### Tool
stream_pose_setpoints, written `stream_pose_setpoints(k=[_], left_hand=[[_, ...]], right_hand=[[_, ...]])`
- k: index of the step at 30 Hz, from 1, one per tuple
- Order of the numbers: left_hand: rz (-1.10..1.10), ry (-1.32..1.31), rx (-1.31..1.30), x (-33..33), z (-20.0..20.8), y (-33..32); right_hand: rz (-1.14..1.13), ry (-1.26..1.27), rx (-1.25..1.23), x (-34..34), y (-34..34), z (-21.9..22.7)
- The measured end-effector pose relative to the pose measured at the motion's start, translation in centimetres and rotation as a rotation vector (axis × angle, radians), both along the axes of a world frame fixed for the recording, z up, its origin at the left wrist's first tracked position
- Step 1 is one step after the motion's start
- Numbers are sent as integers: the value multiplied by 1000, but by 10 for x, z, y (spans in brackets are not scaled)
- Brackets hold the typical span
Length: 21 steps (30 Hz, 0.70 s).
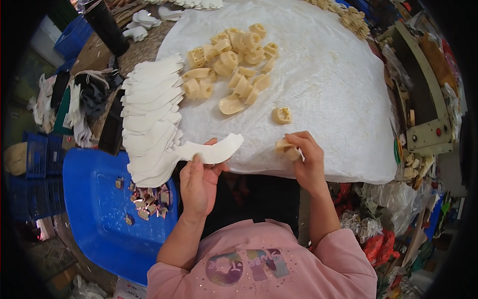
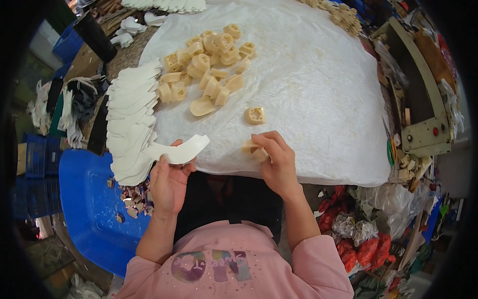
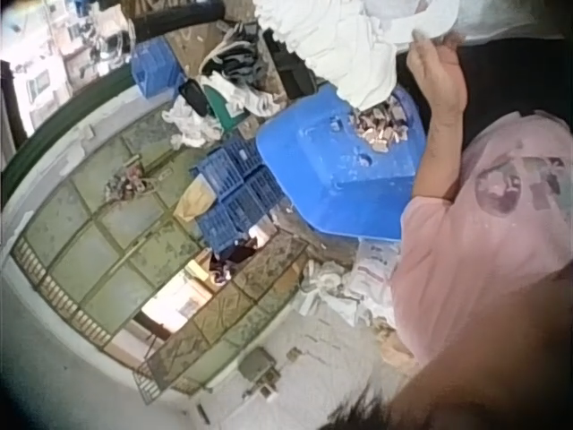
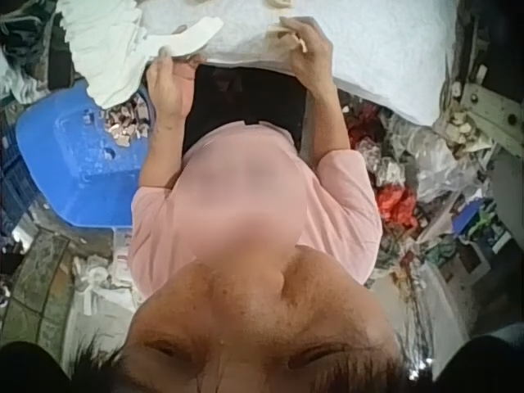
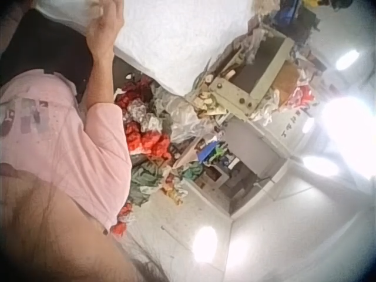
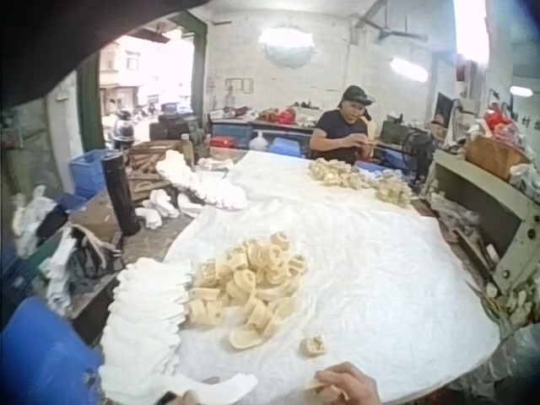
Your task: The recorder is assembling white shoe upper components with beige plastic heel supports by fitting them together.
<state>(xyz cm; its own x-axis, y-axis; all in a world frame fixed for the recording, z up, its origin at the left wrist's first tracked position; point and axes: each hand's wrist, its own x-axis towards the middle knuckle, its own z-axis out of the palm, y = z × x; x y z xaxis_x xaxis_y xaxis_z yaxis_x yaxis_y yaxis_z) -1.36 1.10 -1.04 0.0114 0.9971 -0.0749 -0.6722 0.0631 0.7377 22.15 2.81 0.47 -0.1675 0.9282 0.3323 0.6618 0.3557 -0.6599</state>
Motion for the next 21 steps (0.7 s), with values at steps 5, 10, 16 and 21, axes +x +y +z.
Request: stream_pose_setpoints(k=[5, 10, 16, 21], left_hand=[[1, 9, 43, -1, 0, -7], [-23, 63, 26, 0, 15, -15], [-57, 155, 59, -4, 26, -19], [-65, 233, 87, -4, 29, -22]], right_hand=[[244, 536, 93, -55, -6, 32], [330, 532, 254, -86, -2, 22], [365, 430, 457, -95, 4, 12], [342, 396, 461, -94, 3, 12]])
